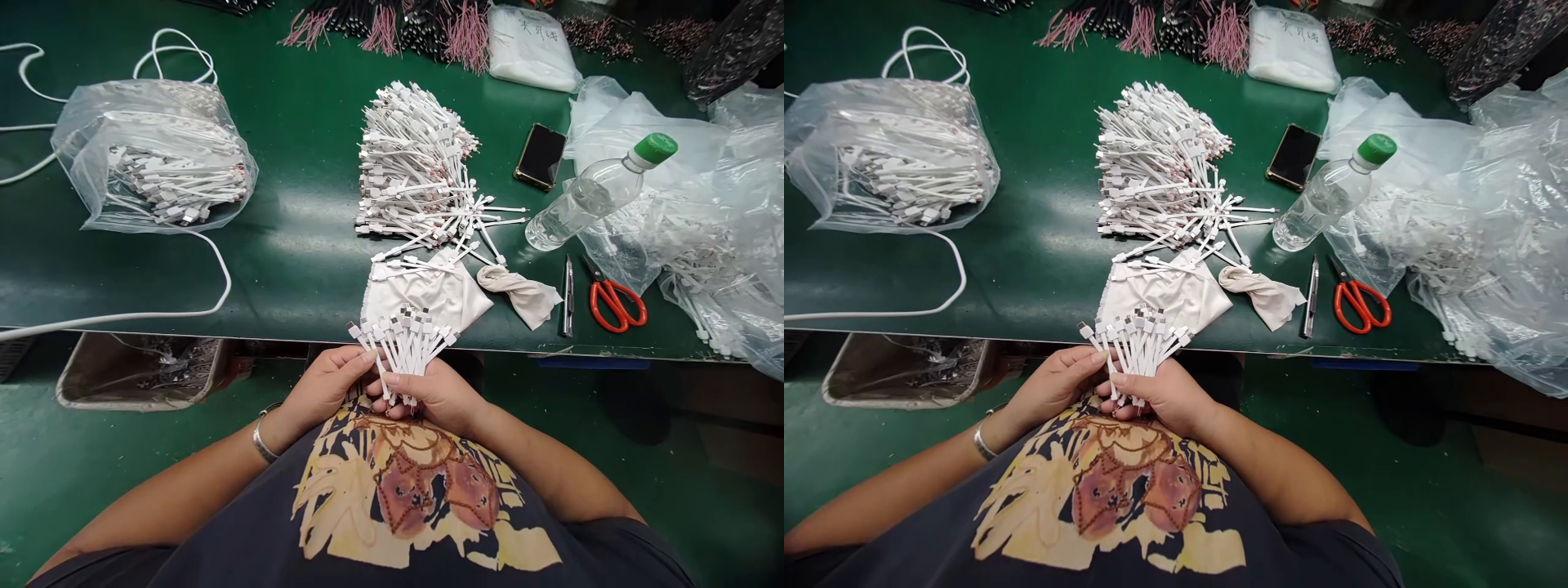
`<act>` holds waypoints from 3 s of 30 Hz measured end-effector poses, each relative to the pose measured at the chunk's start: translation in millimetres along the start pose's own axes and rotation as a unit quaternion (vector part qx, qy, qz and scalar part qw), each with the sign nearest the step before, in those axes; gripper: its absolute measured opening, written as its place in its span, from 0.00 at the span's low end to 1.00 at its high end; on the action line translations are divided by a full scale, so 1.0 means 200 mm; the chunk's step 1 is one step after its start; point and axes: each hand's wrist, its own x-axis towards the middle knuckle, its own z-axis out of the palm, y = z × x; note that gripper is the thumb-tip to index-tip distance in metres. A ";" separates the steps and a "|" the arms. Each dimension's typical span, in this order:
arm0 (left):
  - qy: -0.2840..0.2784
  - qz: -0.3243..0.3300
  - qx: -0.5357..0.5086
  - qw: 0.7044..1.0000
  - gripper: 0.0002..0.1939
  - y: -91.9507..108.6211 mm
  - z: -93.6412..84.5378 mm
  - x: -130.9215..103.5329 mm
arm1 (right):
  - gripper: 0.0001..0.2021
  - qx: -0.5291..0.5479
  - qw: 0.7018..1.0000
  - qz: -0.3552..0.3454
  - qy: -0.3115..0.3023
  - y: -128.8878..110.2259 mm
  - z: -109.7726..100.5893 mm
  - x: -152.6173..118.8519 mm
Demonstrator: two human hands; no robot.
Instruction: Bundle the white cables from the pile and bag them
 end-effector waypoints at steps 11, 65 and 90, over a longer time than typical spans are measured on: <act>0.057 -0.049 -0.005 0.997 0.19 0.00 0.06 0.03 | 0.21 0.000 1.000 -0.004 -0.030 0.01 -0.03 0.00; 0.035 -0.031 -0.045 0.998 0.14 -0.05 0.09 0.04 | 0.15 -0.028 0.993 -0.083 0.078 0.04 -0.03 -0.06; 0.085 -0.006 -0.003 0.996 0.12 -0.01 0.12 0.04 | 0.17 -0.021 0.990 -0.118 0.077 0.04 -0.03 -0.07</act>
